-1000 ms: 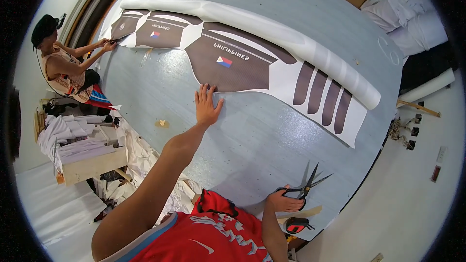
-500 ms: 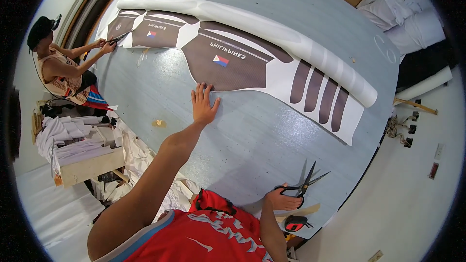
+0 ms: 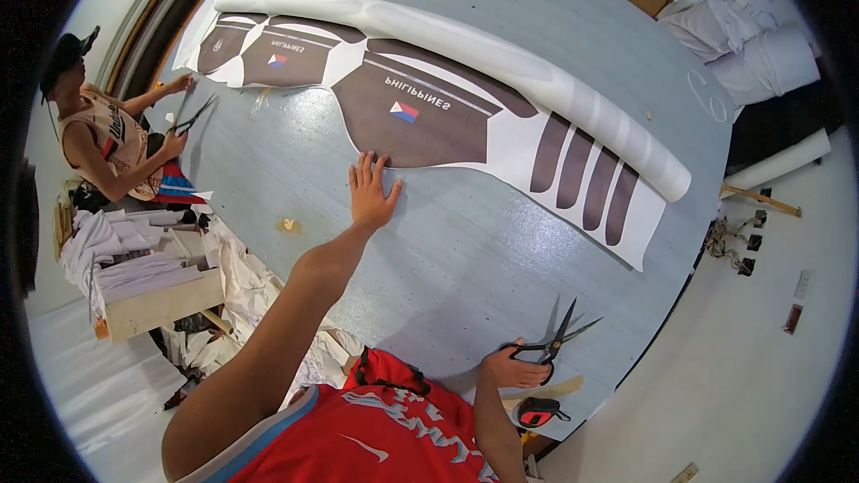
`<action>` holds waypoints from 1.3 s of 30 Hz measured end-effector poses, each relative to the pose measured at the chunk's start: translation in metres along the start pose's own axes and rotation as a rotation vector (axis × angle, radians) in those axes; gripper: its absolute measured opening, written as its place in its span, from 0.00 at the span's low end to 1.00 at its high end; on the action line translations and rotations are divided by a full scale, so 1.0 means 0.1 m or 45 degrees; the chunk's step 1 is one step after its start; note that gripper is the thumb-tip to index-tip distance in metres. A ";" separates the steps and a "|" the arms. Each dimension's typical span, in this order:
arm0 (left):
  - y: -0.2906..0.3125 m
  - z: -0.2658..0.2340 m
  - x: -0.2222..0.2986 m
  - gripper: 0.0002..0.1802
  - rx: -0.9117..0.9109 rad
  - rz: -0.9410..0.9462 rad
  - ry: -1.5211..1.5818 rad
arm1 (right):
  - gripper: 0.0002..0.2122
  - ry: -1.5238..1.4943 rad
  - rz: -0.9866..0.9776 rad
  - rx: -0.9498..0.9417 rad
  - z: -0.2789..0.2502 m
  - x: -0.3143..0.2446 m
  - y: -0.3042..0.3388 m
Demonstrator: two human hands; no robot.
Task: Cutting out printed patterns from a large vinyl sheet using scissors.
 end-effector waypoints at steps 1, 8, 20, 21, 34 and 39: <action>0.00 0.00 -0.01 0.33 0.011 -0.001 0.006 | 0.41 0.000 0.002 -0.001 0.00 0.00 0.01; 0.00 0.01 0.02 0.33 -0.004 -0.007 -0.001 | 0.43 -0.004 0.041 -0.054 -0.01 0.06 0.09; 0.01 -0.01 0.00 0.33 0.015 -0.002 0.001 | 0.40 0.043 -0.005 0.023 -0.07 0.00 0.09; 0.00 -0.01 0.01 0.33 0.016 0.000 0.002 | 0.40 0.036 -0.001 0.032 -0.07 0.01 0.09; 0.01 0.01 -0.01 0.33 -0.004 -0.009 -0.009 | 0.40 -0.009 0.036 -0.004 -0.05 0.04 0.10; 0.00 0.01 0.00 0.33 -0.004 -0.007 -0.003 | 0.40 0.017 0.027 0.006 -0.03 0.05 0.09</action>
Point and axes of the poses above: each hand's wrist, its own y-axis away from the middle knuckle, its own z-axis out of the palm, x = y × z, the point moved 9 cm from there along -y, towards the middle knuckle, and after that the axes turned 11 degrees about -y, right-handed, at the moved point
